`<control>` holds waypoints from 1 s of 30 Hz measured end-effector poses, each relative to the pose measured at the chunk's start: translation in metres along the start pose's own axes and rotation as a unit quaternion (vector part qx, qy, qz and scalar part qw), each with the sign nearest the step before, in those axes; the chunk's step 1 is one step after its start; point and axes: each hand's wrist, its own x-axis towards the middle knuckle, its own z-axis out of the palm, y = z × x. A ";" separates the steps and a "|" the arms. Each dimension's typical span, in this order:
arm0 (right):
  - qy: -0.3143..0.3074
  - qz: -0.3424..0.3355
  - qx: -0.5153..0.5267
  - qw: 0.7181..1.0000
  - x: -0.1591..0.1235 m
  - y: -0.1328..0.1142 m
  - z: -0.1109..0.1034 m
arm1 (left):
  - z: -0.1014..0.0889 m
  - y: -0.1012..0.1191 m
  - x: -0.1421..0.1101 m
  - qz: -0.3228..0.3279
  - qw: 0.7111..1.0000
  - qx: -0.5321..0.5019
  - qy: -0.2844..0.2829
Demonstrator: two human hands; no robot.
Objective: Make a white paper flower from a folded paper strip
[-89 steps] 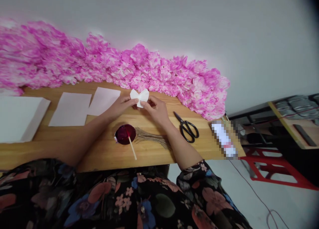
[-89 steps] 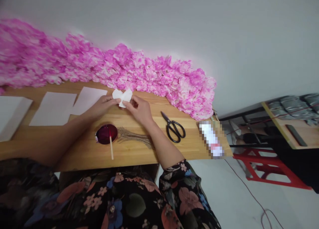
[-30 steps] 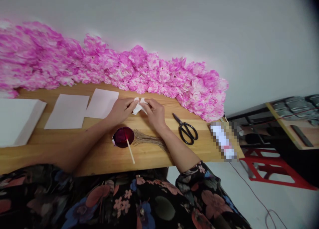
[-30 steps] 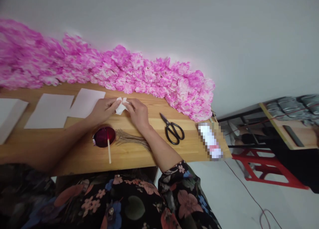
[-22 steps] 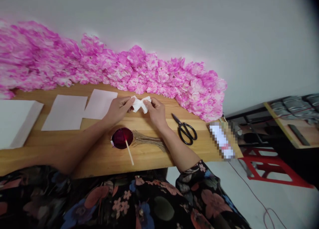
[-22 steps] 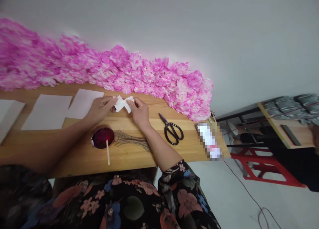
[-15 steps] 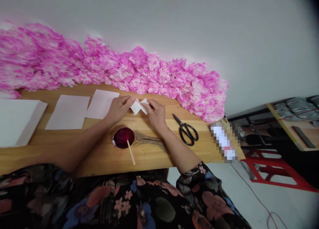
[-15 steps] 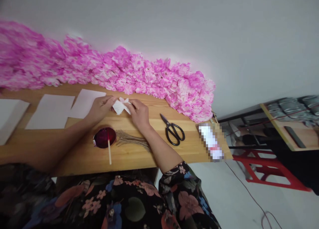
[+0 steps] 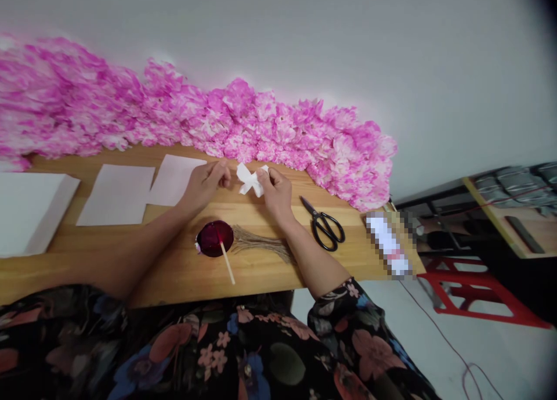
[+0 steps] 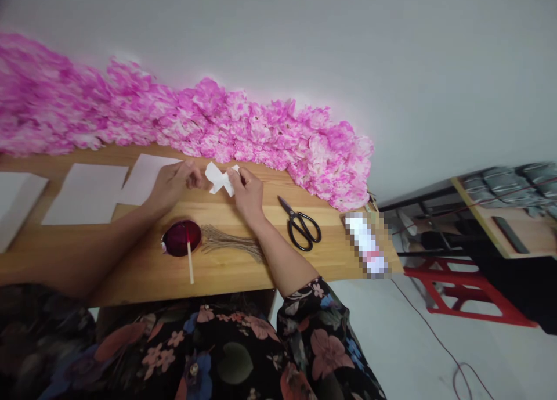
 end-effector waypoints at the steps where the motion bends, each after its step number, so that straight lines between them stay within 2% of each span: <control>1: -0.001 0.000 0.002 1.000 0.000 0.000 0.000 | 0.000 0.000 -0.001 0.000 1.000 0.000 -0.013; 4: -0.007 -0.002 0.016 1.000 -0.001 -0.002 0.001 | 0.004 0.000 -0.003 0.017 0.996 0.033 -0.079; 6: -0.018 -0.005 0.035 0.999 -0.002 -0.003 0.001 | 0.007 0.000 -0.005 0.027 0.992 0.068 -0.102; 9: -0.050 -0.020 0.043 0.998 -0.003 -0.006 0.000 | 0.008 0.001 -0.005 0.010 0.993 0.062 -0.100; 13: -0.091 -0.071 -0.012 0.993 -0.005 -0.007 0.000 | 0.005 0.003 -0.003 -0.042 0.993 -0.048 -0.104; 16: -0.079 -0.089 -0.055 0.991 -0.006 -0.004 0.002 | 0.003 0.002 0.000 -0.049 0.988 -0.091 -0.118; 19: -0.046 -0.061 -0.043 0.996 -0.004 0.000 0.002 | 0.002 -0.004 0.003 -0.057 0.983 -0.112 -0.131; 23: -0.058 -0.017 -0.001 0.998 0.000 0.000 0.001 | 0.001 -0.012 0.006 -0.075 0.981 -0.144 -0.108; 26: -0.049 -0.015 0.000 0.999 0.000 -0.001 0.001 | -0.001 -0.010 0.005 -0.060 0.985 -0.136 -0.087; 30: -0.040 -0.031 -0.015 0.999 -0.003 -0.003 0.002 | 0.001 -0.001 0.001 -0.013 0.996 -0.040 -0.081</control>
